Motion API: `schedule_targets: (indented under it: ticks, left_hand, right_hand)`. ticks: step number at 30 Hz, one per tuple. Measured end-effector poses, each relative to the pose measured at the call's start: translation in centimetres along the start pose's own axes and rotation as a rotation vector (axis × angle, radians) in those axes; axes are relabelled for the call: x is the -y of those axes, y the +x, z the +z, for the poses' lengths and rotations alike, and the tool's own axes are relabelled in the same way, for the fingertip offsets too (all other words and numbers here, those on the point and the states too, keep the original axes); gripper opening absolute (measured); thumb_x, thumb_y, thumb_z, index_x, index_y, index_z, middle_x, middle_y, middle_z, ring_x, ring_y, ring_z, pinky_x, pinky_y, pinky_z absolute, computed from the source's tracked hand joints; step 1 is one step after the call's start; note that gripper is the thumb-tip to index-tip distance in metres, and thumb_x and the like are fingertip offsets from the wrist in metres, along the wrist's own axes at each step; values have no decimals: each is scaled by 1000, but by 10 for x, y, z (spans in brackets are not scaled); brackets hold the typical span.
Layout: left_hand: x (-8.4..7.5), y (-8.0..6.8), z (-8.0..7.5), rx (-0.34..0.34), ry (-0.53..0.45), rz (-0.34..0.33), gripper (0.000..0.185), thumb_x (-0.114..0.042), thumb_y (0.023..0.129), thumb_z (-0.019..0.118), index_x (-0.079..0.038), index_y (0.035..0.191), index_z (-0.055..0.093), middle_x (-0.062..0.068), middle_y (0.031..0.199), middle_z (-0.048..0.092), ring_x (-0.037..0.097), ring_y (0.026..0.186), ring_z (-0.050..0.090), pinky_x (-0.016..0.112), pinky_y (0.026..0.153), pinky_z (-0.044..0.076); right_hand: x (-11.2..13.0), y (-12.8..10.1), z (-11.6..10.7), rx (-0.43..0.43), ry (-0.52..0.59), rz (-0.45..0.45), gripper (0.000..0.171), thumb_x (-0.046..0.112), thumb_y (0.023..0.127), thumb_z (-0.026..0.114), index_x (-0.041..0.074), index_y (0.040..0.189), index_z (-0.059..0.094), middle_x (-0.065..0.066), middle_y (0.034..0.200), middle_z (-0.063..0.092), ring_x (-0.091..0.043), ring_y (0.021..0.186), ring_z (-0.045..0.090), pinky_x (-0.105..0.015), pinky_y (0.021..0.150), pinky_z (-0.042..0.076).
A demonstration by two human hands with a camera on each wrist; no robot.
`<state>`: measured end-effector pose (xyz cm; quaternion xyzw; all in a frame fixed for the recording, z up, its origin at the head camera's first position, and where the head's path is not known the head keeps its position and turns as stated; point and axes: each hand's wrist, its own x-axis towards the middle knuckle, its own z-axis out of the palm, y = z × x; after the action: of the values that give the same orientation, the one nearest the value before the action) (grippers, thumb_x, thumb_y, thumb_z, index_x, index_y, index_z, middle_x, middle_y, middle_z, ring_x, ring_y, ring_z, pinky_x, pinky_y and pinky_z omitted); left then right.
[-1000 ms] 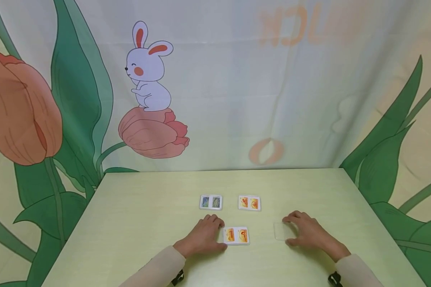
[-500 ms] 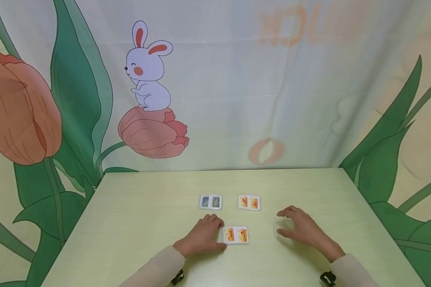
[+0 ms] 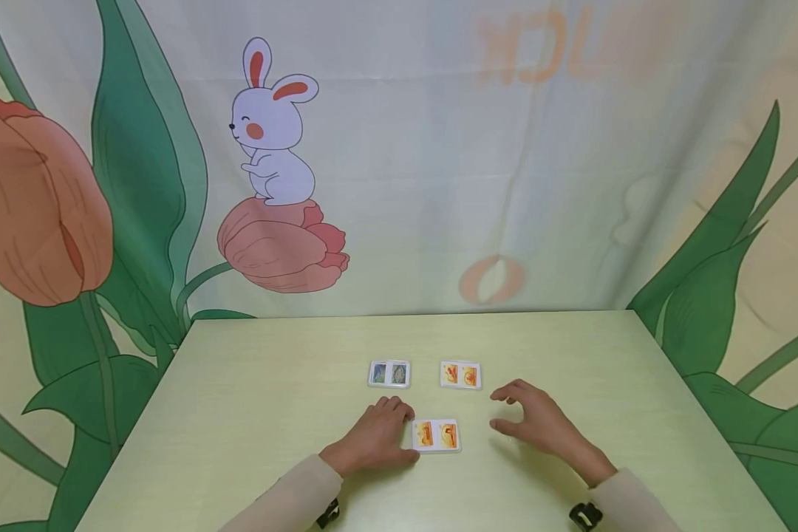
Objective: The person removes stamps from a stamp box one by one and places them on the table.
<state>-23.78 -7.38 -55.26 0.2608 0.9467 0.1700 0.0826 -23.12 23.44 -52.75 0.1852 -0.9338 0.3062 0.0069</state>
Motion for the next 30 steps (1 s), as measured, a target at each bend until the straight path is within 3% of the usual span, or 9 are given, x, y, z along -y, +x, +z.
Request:
schedule_targets:
  ticks: [9,18,30]
  left_hand:
    - [0,0,0,5,-1,4,61,-49,77,76,-11,121,57,-2,113,55,16,104,47,37,93,42]
    - [1,-1,0,-1,-4,8,60,-48,77,77,-11,120,58,-2,112,55,15,103,47,36,92,42]
    - [0,-2,0,-13,-6,19,60,-46,77,78,-10,120,58,-1,112,56,17,104,48,38,92,42]
  right_hand:
    - [15,7,12,2,22,-17,35,27,81,80,13,111,68,-5,108,67,-25,98,64,-38,82,49]
    - [27,12,23,40,71,36,31,24,81,80,12,107,69,-4,107,68,-24,98,63,-39,83,48]
    - [38,17,38,45,49,94,26,18,77,83,13,99,70,-1,100,69,-21,92,63,-36,79,48]
